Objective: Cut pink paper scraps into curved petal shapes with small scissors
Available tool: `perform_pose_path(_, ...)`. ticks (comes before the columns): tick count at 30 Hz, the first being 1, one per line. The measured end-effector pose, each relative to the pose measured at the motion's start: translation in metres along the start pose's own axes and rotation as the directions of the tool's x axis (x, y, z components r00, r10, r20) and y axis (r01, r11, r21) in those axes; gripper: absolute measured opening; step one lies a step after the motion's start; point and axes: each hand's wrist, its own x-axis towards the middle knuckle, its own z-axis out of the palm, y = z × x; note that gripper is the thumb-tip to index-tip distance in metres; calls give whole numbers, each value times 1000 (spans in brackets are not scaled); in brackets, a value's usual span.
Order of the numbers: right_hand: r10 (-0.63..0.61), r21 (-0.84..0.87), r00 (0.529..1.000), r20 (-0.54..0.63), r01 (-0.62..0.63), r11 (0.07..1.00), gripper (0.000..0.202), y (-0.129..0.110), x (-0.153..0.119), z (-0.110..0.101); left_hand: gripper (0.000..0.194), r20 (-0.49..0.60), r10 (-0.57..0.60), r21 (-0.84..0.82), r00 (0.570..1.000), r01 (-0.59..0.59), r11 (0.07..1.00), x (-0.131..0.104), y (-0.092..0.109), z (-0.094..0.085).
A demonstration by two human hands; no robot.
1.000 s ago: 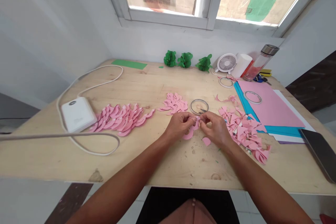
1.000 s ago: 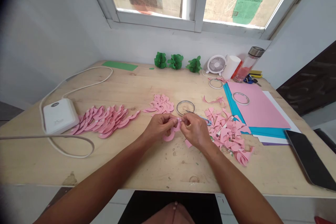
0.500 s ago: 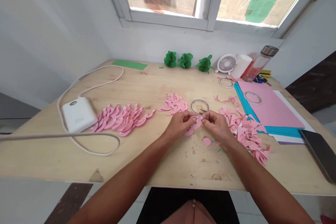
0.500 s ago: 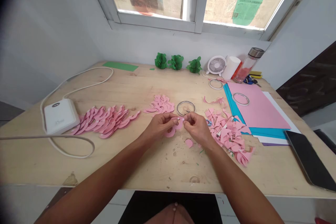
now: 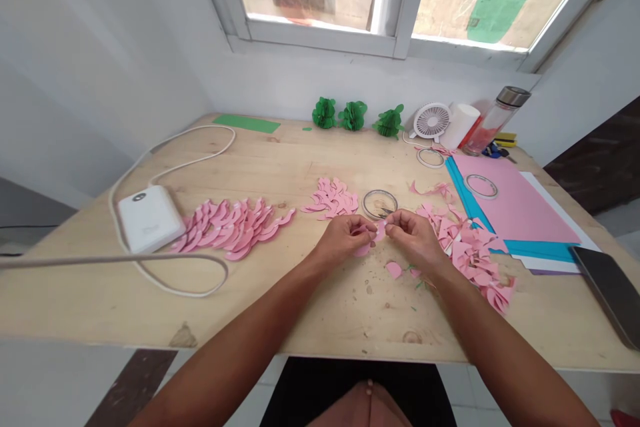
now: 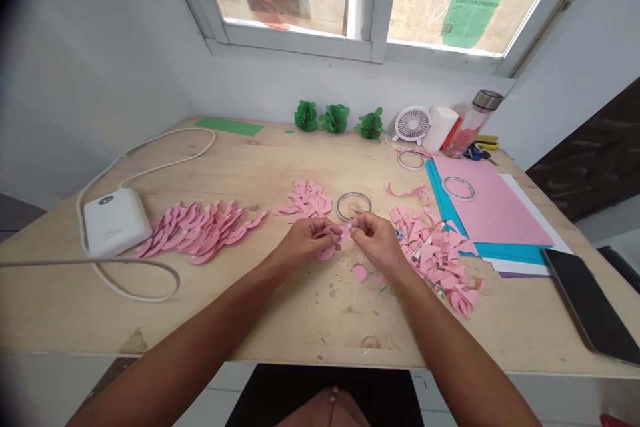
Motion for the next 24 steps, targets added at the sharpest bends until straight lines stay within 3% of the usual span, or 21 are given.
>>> perform_pose_path(11,-14,51,997,-70,18,999,18,-4,0,-2,26,51,-28,-160,998,35,987,0,3,-4)
perform_pose_path(19,-19,-5,998,67,19,1000,20,-7,-4,2,27,14,-7,-170,1000,10,985,-1,6,-2)
perform_pose_path(24,-29,-26,999,43,31,999,22,-3,-3,0,26,33,-7,-141,999,12,990,-2,6,-2)
